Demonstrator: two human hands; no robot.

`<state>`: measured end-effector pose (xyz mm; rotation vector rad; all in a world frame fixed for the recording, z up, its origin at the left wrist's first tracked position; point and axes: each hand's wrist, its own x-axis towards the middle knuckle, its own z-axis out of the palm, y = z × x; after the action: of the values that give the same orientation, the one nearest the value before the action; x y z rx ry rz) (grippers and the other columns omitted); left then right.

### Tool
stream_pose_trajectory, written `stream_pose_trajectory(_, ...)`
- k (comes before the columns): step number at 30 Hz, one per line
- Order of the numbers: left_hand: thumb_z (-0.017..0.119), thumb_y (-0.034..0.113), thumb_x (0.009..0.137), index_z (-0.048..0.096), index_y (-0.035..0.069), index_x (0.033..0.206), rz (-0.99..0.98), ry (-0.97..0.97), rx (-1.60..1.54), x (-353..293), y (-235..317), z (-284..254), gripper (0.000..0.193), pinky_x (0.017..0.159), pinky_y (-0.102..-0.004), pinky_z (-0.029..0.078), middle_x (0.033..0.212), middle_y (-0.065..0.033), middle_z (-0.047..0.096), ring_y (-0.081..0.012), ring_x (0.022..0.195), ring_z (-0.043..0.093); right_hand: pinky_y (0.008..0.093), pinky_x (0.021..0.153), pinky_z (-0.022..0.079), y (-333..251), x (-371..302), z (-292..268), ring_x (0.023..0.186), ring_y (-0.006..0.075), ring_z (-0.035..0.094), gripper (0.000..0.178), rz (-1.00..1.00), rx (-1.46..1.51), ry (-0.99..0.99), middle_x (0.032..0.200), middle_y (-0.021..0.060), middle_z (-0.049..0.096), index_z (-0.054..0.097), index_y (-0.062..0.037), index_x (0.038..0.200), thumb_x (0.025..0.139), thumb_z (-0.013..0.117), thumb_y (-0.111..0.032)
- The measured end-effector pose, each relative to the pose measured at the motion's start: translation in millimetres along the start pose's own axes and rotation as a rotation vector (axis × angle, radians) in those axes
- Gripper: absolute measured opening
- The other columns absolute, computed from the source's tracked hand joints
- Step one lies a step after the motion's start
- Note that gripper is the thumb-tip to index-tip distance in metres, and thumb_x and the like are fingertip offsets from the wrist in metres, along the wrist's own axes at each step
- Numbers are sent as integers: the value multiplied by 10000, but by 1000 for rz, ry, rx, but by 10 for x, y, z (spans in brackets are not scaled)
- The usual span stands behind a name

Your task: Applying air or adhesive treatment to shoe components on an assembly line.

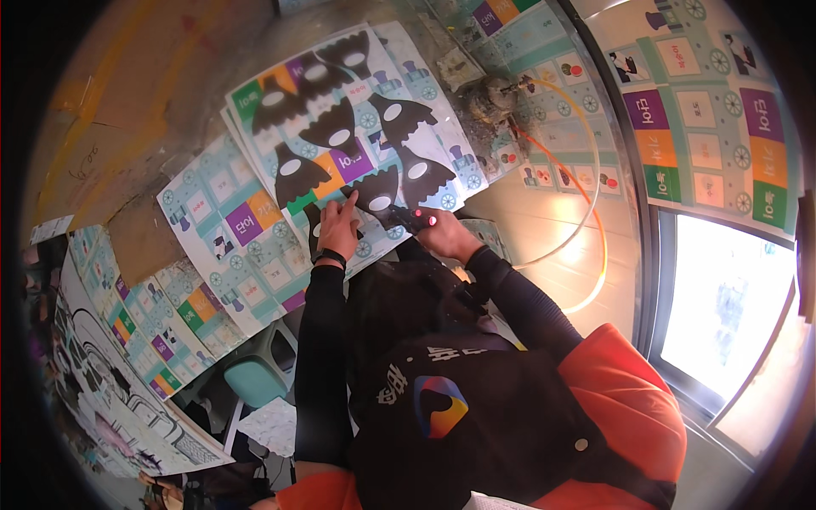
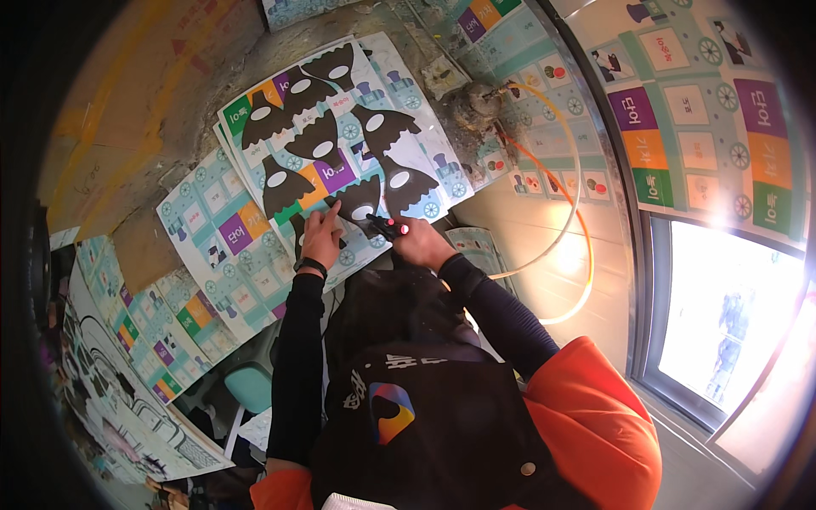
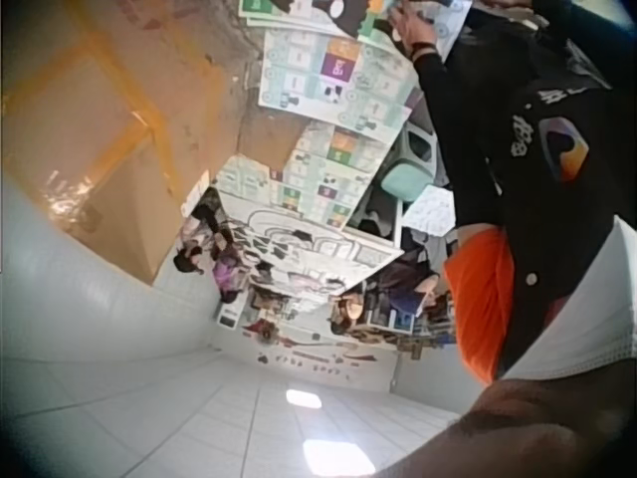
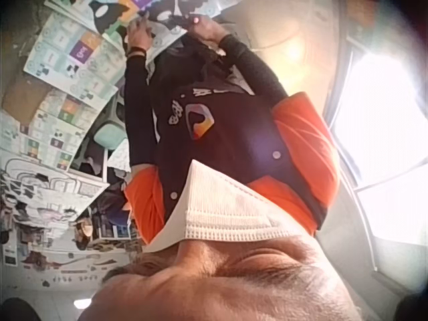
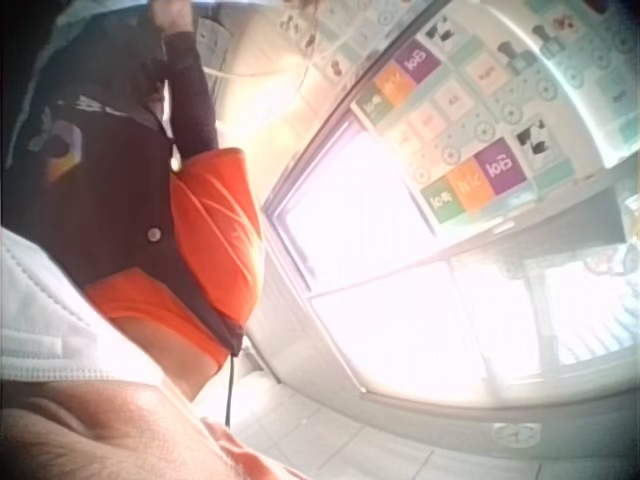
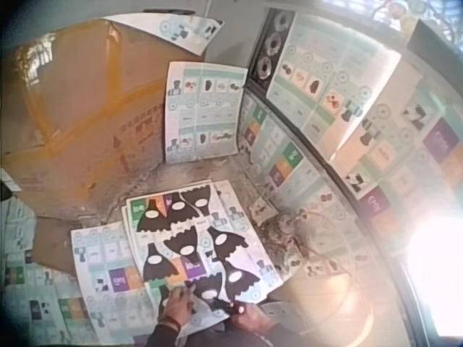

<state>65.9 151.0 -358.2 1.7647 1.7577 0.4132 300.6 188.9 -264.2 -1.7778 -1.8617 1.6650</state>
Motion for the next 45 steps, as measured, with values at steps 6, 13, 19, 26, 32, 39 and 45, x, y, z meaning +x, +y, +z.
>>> stream_pose_trajectory(6, 644, 17, 794, 476, 170, 1370, -3, 23, -25, -114, -81, -84, 620, 861, -444, 486, 1063, -141, 488, -350, 1030, 493, 372, 524, 510, -269, -101, -99, 655, 250, 661, 263, 182, 102, -51, 745, 170, 646, 610, 17, 982, 742, 563, -83)
stream_pose_trajectory(13, 708, -11, 730, 486, 52, 1278, -145, 352, -38, -563, -500, -549, 594, 822, -420, 467, 979, -135, 534, -318, 918, 546, 317, 478, 522, -444, -145, 163, 568, 195, 631, 452, 106, 372, -112, 812, 124, 641, 585, 27, 1158, 732, 664, -105)
stream_pose_trajectory(19, 725, -10, 716, 445, 77, 1330, -221, 224, -217, -1028, -716, -342, 681, 798, -423, 486, 1048, -150, 519, -321, 936, 562, 315, 482, 514, -702, 12, 1037, 522, 197, 616, 395, -58, 135, -120, 769, 123, 631, 571, 22, 1130, 757, 653, -78)
stream_pose_trajectory(26, 864, 195, 614, 422, 292, 1418, -156, 41, 27, -959, -1044, -655, 922, 870, -412, 479, 1035, -91, 474, -303, 1004, 506, 489, 732, 476, -925, 194, 1457, 847, 469, 592, 397, -153, -35, -50, 844, 279, 630, 591, -48, 1115, 723, 558, -105)
stream_pose_trajectory(32, 873, 195, 604, 401, 340, 1423, -198, 8, -36, -1034, -1162, -650, 957, 865, -419, 484, 1030, -88, 465, -309, 978, 511, 473, 747, 479, -980, 248, 1609, 879, 450, 600, 382, -123, -108, -55, 881, 277, 633, 607, -48, 1110, 735, 563, -103)
stream_pose_trajectory(39, 873, 184, 600, 413, 346, 1414, -218, -1, -48, -1043, -1175, -655, 949, 872, -421, 482, 1020, -89, 460, -309, 985, 511, 439, 707, 486, -932, 191, 1583, 788, 400, 614, 360, -106, -70, -134, 830, 236, 639, 609, -39, 1083, 730, 548, -80)
stream_pose_trajectory(45, 871, 177, 599, 414, 346, 1415, -221, -2, -59, -989, -1129, -683, 950, 879, -425, 478, 1022, -91, 461, -314, 993, 508, 502, 737, 473, -1016, 210, 1485, 865, 460, 594, 285, -192, -151, -9, 862, 272, 632, 606, -28, 1016, 744, 538, -78)
